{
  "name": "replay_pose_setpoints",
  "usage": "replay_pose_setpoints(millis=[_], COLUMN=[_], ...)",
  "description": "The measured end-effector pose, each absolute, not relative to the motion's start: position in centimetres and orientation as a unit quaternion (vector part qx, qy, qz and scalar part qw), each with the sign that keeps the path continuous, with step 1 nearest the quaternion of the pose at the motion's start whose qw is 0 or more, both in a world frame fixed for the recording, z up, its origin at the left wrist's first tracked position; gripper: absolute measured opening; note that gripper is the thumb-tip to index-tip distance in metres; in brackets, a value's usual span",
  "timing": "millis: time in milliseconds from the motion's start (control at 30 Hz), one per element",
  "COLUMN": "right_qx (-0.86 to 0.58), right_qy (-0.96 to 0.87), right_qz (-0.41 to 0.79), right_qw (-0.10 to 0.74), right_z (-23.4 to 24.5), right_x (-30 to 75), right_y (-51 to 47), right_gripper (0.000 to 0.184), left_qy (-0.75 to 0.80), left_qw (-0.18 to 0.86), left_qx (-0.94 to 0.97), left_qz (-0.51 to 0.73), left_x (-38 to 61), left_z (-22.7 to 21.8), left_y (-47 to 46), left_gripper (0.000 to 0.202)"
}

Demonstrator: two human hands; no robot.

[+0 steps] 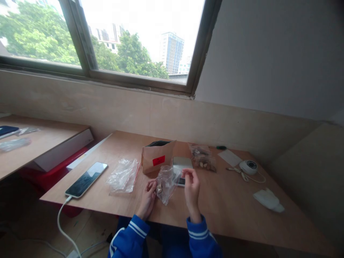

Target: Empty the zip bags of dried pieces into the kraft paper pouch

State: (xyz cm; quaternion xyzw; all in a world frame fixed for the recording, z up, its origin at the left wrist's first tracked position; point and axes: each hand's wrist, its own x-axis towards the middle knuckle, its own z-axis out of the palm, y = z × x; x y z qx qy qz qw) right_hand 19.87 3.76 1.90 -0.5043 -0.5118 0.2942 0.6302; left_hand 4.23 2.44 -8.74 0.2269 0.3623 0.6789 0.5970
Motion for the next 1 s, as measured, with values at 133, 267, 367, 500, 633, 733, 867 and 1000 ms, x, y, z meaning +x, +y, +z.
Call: replay_pose_setpoints(millis=[133, 267, 367, 500, 633, 733, 867, 1000], right_qx=[-0.528, -0.477, -0.475, -0.480, -0.467, -0.468, -0.488, -0.503], right_qy=[-0.483, -0.516, -0.526, -0.553, -0.581, -0.589, -0.555, -0.537], right_qz=[0.359, 0.454, 0.456, 0.447, 0.445, 0.425, 0.380, 0.275], right_qw=[0.599, 0.548, 0.539, 0.513, 0.496, 0.504, 0.556, 0.619], right_z=[-3.4, -4.9, -4.8, -4.3, -3.8, -3.3, -1.6, 2.7], right_x=[19.2, 17.3, 16.2, 15.7, 15.6, 16.0, 18.1, 19.8], right_y=[1.4, 1.6, 1.8, 1.6, 1.4, 1.3, 1.4, 3.4], right_gripper=[0.011, 0.015, 0.023, 0.025, 0.022, 0.020, 0.020, 0.024], left_qy=[0.369, 0.386, 0.397, 0.421, 0.438, 0.444, 0.445, 0.442], left_qw=[0.585, 0.561, 0.532, 0.500, 0.482, 0.467, 0.443, 0.417], left_qx=[0.216, 0.206, 0.215, 0.248, 0.262, 0.265, 0.179, 0.112], left_qz=[0.689, 0.702, 0.716, 0.715, 0.712, 0.718, 0.758, 0.786], left_x=[4.3, 4.8, 5.1, 5.3, 5.1, 4.7, 2.8, -0.2], left_z=[-8.6, -8.5, -8.1, -6.9, -5.4, -4.6, -4.2, -4.0], left_y=[2.2, 1.8, 1.5, 1.1, 0.7, 0.5, -0.1, -1.8], left_gripper=[0.036, 0.039, 0.036, 0.030, 0.030, 0.029, 0.034, 0.039])
